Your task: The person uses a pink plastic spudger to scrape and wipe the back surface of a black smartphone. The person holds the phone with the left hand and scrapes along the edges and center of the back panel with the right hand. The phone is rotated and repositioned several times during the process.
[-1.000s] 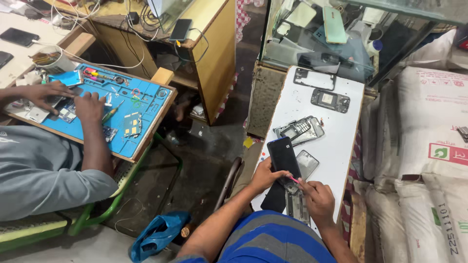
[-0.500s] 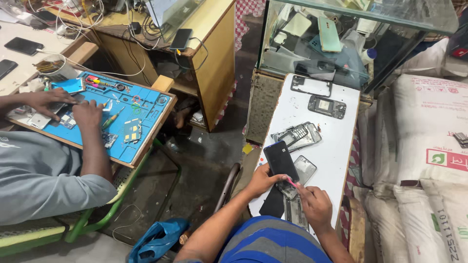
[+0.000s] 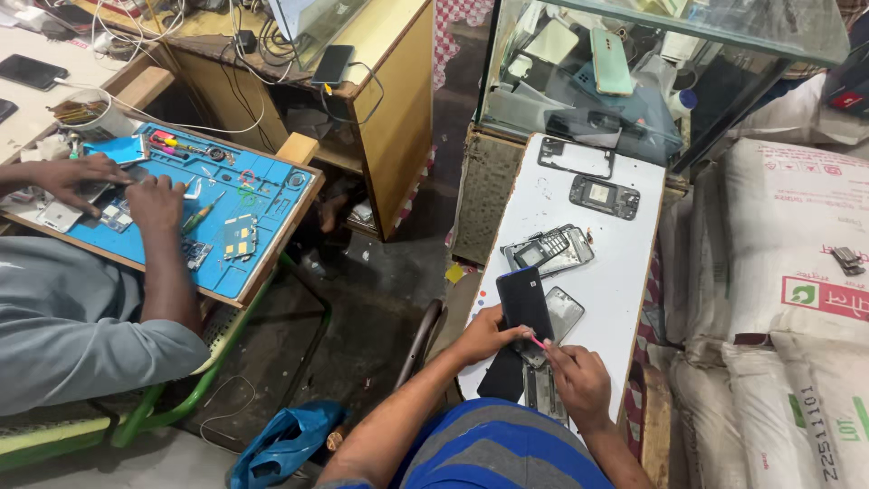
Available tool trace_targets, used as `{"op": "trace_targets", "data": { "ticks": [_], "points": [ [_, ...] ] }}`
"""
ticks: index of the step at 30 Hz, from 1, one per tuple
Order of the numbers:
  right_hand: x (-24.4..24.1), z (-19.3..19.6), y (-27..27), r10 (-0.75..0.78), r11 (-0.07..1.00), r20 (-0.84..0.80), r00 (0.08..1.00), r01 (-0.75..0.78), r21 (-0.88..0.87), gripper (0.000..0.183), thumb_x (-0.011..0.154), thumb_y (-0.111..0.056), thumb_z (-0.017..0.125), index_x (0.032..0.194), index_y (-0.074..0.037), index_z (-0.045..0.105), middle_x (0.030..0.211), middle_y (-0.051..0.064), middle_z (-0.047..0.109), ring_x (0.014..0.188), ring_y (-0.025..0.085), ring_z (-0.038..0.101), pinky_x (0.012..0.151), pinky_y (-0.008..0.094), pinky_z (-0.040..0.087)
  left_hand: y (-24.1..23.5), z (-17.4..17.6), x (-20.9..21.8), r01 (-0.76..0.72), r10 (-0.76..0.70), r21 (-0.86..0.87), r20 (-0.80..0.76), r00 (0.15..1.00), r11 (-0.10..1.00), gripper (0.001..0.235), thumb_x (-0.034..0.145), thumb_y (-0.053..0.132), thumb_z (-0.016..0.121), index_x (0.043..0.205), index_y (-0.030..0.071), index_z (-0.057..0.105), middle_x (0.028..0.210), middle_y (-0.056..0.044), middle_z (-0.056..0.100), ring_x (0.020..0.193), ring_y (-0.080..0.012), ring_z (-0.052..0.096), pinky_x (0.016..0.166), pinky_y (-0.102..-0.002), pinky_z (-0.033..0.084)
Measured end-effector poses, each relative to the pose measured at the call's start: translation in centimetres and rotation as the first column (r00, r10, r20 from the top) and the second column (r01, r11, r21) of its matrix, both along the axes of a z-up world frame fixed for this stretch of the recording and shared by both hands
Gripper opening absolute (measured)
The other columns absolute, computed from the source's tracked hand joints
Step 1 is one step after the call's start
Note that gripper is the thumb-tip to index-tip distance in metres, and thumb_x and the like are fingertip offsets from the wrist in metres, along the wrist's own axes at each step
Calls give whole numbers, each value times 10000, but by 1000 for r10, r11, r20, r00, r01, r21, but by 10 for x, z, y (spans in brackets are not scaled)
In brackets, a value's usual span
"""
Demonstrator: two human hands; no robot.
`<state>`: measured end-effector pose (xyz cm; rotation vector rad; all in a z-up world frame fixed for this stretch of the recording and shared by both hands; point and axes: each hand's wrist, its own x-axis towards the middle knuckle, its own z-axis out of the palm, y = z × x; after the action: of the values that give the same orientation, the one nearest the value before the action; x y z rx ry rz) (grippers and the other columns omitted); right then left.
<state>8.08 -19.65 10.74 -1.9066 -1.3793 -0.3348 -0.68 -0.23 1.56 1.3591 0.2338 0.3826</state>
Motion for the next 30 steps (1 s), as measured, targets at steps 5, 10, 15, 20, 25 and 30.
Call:
{"op": "trace_targets", "data": {
  "ticks": [5,10,15,20,25,30],
  "points": [
    [-1,2,0,-1,1000,8,1000,1,10,266,839,-94,781,1098,-154,769,874,45,677,703,226,585,649,359,470,0,4,-2,9,-9,2,42,999,1000,178,959,116,752,1089,1,711,1009,-33,765,940,-77,700,854,-264,568],
    [-1,2,-1,-1,1000,10,1000,1,-1,329,823,-75,775,1142,-154,775,867,39,679,700,223,583,657,357,468,-3,13,-5,-58,58,7,-24,998,998,202,929,108,782,1084,-7,726,992,-36,764,907,-73,684,826,-265,559],
    [-1,1,-1,-18,1000,37,999,18,9,325,823,-87,780,1141,-157,774,868,39,681,697,223,585,654,362,463,-5,18,-4,-70,68,-56,-23,997,996,207,908,79,788,1085,3,712,980,-28,773,897,-72,700,828,-260,573],
    [1,1,-2,-31,999,42,999,32,-2,295,830,-97,784,1119,-155,767,880,40,685,706,222,590,659,360,465,-7,14,0,-90,90,-77,2,996,993,212,899,62,790,1085,5,705,975,-27,775,897,-78,709,834,-259,579],
    [2,1,-4,-24,999,51,998,25,-20,329,807,-76,770,1129,-143,781,868,50,680,716,236,594,666,369,470,-7,13,0,-106,106,-19,-18,994,994,246,870,47,815,1087,4,708,973,-27,765,884,-76,696,810,-259,572],
    [0,2,-3,-34,999,55,998,35,-10,296,823,-101,787,1116,-140,781,879,45,681,722,227,598,671,364,471,-8,15,-1,-114,114,-23,11,993,993,242,874,51,813,1085,7,704,977,-25,767,887,-74,696,813,-257,568]
  ]
}}
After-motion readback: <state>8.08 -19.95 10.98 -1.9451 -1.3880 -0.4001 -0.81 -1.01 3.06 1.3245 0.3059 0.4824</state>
